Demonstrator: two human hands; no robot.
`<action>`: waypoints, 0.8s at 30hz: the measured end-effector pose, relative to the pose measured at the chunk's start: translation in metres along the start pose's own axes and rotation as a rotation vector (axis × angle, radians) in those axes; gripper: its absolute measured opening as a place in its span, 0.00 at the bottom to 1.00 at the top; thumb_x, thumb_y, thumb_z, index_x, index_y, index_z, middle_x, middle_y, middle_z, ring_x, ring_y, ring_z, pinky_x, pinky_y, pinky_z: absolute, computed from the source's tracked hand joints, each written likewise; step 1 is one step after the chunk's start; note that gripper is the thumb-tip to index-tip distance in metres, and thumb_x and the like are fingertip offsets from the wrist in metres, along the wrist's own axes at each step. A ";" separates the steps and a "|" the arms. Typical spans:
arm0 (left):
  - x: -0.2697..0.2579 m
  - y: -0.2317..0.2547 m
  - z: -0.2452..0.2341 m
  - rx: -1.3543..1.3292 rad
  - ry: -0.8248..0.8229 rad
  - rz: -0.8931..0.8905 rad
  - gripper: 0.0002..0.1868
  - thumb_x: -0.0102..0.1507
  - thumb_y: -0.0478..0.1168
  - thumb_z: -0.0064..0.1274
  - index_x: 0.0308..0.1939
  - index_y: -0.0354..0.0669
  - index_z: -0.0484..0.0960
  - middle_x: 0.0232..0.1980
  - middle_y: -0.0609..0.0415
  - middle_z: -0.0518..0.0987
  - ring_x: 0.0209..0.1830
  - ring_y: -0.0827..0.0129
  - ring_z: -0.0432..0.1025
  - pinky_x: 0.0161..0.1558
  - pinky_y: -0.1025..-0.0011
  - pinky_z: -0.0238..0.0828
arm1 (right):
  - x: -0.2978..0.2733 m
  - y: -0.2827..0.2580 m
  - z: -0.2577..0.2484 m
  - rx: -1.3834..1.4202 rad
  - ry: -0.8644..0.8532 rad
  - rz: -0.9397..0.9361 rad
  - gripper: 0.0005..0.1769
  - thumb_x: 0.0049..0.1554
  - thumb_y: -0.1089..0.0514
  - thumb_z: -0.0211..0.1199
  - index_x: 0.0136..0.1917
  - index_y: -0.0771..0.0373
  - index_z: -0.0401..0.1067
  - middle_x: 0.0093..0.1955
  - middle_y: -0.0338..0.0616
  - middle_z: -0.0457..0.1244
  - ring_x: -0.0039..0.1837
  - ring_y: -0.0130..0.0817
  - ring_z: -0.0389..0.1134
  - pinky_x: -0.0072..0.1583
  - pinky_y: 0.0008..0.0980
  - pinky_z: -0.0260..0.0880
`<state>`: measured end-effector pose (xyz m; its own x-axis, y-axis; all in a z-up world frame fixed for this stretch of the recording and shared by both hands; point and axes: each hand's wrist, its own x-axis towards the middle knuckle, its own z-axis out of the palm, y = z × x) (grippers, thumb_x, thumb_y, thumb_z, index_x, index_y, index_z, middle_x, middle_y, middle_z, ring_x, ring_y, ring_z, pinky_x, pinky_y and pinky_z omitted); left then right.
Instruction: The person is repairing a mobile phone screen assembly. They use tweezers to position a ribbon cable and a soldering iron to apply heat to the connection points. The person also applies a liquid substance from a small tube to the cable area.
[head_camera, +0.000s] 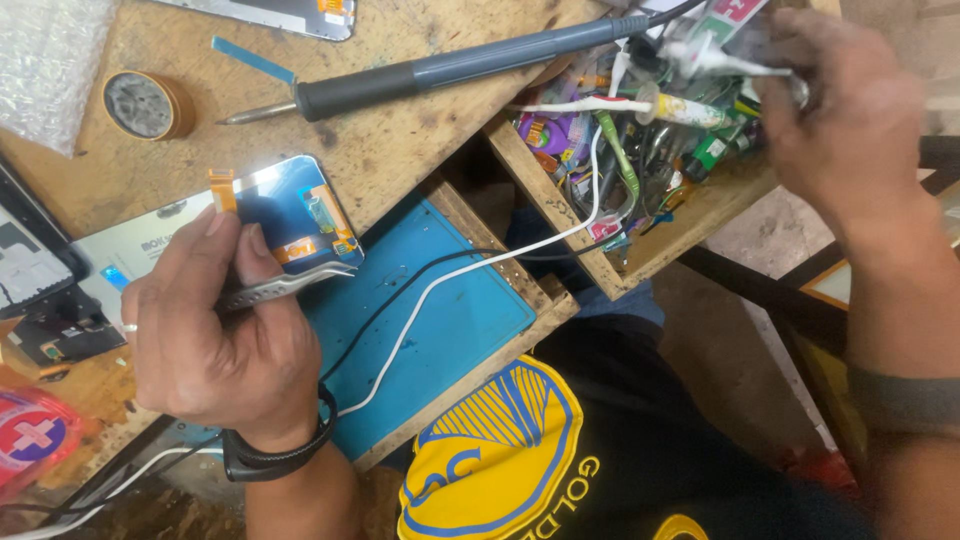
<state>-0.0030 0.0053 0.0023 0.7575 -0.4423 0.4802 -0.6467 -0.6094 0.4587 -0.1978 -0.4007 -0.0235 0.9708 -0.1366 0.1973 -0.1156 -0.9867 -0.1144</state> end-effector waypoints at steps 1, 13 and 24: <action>0.000 0.000 -0.001 0.001 0.001 0.005 0.09 0.71 0.25 0.60 0.55 0.32 0.83 0.55 0.43 0.84 0.51 0.56 0.81 0.55 0.68 0.72 | -0.005 0.005 0.004 0.049 0.032 0.019 0.17 0.65 0.73 0.61 0.66 0.71 0.66 0.61 0.51 0.69 0.59 0.40 0.73 0.60 0.29 0.73; 0.002 0.001 0.000 0.004 -0.007 0.005 0.09 0.71 0.25 0.59 0.55 0.31 0.83 0.54 0.43 0.84 0.51 0.57 0.81 0.55 0.68 0.71 | -0.029 0.026 -0.012 -0.432 -0.042 -0.063 0.16 0.66 0.69 0.58 0.67 0.67 0.69 0.63 0.48 0.64 0.59 0.32 0.69 0.61 0.23 0.71; 0.001 0.001 0.000 -0.016 0.000 -0.014 0.08 0.72 0.26 0.60 0.55 0.31 0.83 0.54 0.43 0.84 0.51 0.56 0.81 0.56 0.69 0.72 | 0.028 -0.061 0.000 0.038 -0.242 -0.255 0.38 0.29 0.40 0.80 0.53 0.53 0.83 0.68 0.57 0.63 0.69 0.53 0.58 0.62 0.53 0.50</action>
